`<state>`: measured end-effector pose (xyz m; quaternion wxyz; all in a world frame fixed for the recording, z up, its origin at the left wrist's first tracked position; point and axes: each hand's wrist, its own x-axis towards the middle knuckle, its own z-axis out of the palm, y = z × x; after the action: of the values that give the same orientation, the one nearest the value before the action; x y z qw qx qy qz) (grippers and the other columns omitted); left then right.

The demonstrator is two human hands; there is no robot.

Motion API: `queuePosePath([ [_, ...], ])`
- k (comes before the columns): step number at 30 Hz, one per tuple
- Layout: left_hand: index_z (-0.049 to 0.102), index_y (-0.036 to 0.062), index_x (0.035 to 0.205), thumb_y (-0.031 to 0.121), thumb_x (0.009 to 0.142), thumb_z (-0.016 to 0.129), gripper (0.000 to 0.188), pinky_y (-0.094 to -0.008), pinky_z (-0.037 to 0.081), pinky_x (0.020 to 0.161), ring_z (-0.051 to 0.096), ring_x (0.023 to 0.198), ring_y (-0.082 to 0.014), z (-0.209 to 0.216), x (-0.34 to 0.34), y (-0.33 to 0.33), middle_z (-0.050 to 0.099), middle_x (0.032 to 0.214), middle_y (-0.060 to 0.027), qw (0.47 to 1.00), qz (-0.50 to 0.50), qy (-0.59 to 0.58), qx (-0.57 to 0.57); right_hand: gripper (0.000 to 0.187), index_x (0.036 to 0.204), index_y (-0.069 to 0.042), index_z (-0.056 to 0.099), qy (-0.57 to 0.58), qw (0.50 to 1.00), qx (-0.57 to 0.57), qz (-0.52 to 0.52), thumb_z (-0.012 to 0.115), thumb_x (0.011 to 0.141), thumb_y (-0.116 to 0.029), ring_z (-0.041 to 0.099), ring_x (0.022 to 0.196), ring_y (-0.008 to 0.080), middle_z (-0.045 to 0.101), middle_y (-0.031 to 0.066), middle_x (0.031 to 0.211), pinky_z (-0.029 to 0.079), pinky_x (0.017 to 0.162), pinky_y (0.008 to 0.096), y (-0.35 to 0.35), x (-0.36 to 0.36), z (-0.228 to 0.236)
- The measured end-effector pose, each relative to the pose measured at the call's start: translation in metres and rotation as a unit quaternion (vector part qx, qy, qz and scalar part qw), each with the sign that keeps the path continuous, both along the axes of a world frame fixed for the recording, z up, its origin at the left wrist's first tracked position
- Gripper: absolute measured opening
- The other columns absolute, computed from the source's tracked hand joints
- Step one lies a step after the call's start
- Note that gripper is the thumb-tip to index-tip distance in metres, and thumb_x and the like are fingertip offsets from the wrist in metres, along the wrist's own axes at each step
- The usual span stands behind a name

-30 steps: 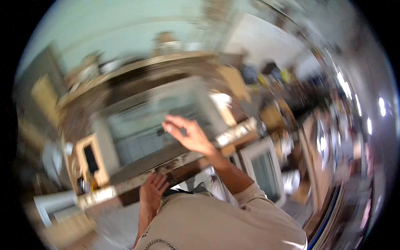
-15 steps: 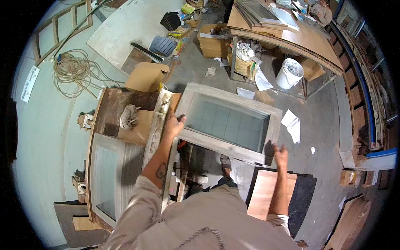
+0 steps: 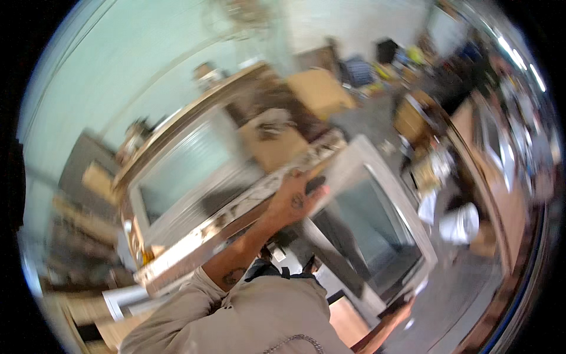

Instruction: The person wipes the wooden frames of glass panels with a cloth, turns them over, and stacks them into a pile on the floor of a workshop.

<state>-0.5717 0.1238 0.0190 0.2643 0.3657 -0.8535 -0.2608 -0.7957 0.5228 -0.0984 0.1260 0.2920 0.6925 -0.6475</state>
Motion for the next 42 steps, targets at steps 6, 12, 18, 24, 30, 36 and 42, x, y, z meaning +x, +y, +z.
queuePosePath([
  [6, 0.058, -0.0001, 0.090, 0.033, 0.090, 0.058, 0.033, -0.0381, 0.042, 0.060, 0.051, 0.061, -0.0340, 0.096, 0.196, -0.026, 0.057, 0.069, -0.0190, 0.984, 0.074, 0.118, 0.111, 0.061, 0.123, 0.003, 0.052, 0.139, 0.962, -0.127, 0.196, 0.058, 0.087, -0.045, 0.055, 0.104, 0.0258, 0.056, 0.0145, 0.115, 0.042, 0.093, 0.0374, -0.134, 0.017, 0.039],
  [12, 0.060, -0.0029, 0.087, 0.037, 0.093, 0.053, 0.041, -0.0365, 0.042, 0.060, 0.054, 0.063, -0.0209, 0.111, 0.393, -0.081, 0.058, 0.068, -0.0160, 0.940, 0.295, 0.127, 0.111, 0.055, 0.124, 0.003, 0.052, 0.232, 0.811, -0.156, 0.514, 0.058, 0.090, -0.039, 0.054, 0.104, 0.0199, 0.057, 0.0089, 0.117, 0.042, 0.092, 0.0330, -0.330, 0.101, 0.138],
  [18, 0.062, -0.0060, 0.112, 0.050, 0.086, 0.059, 0.062, -0.0347, 0.038, 0.097, 0.054, 0.114, -0.0283, 0.114, 0.526, -0.159, 0.059, 0.118, -0.0239, 0.842, 0.399, 0.079, 0.355, 0.056, 0.104, 0.009, 0.062, 0.308, 0.550, 0.123, 0.767, 0.061, 0.086, -0.044, 0.057, 0.083, 0.0144, 0.064, 0.0081, 0.092, 0.044, 0.077, 0.0272, -0.519, 0.201, 0.208],
  [24, 0.052, -0.0058, 0.125, 0.060, 0.084, 0.053, 0.078, -0.0358, 0.028, 0.107, 0.039, 0.130, -0.0334, 0.026, 0.614, -0.247, 0.043, 0.136, -0.0266, 0.831, 0.432, -0.011, 0.351, 0.055, 0.107, 0.008, 0.063, 0.188, 0.532, 0.061, 0.823, 0.066, 0.083, -0.042, 0.060, 0.093, 0.0198, 0.065, 0.0143, 0.102, 0.045, 0.082, 0.0296, -0.714, 0.264, 0.185],
  [30, 0.059, -0.0042, 0.115, 0.064, 0.080, 0.056, 0.077, -0.0391, 0.036, 0.101, 0.048, 0.122, -0.0328, -0.084, 0.661, -0.327, 0.053, 0.125, -0.0250, 0.804, 0.454, -0.066, 0.379, 0.059, 0.104, 0.006, 0.064, 0.318, 0.346, 0.203, 0.859, 0.064, 0.082, -0.049, 0.062, 0.082, 0.0212, 0.066, 0.0149, 0.093, 0.047, 0.075, 0.0330, -0.863, 0.328, 0.126],
  [36, 0.065, -0.0078, 0.099, 0.064, 0.081, 0.055, 0.074, -0.0403, 0.047, 0.083, 0.063, 0.096, -0.0308, -0.133, 0.658, -0.331, 0.065, 0.095, -0.0260, 0.784, 0.505, -0.051, 0.358, 0.073, 0.097, 0.009, 0.061, 0.320, 0.202, 0.211, 0.901, 0.061, 0.079, -0.061, 0.059, 0.083, 0.0261, 0.062, 0.0208, 0.091, 0.046, 0.074, 0.0383, -0.928, 0.361, 0.019],
  [42, 0.051, -0.0056, 0.121, 0.064, 0.081, 0.054, 0.081, -0.0451, 0.037, 0.095, 0.050, 0.113, -0.0363, -0.191, 0.659, -0.330, 0.051, 0.119, -0.0276, 0.829, 0.454, -0.149, 0.289, 0.078, 0.122, 0.002, 0.050, 0.323, 0.110, 0.266, 0.902, 0.058, 0.080, -0.063, 0.056, 0.103, 0.0359, 0.056, 0.0219, 0.116, 0.046, 0.086, 0.0419, -0.928, 0.350, -0.057],
])
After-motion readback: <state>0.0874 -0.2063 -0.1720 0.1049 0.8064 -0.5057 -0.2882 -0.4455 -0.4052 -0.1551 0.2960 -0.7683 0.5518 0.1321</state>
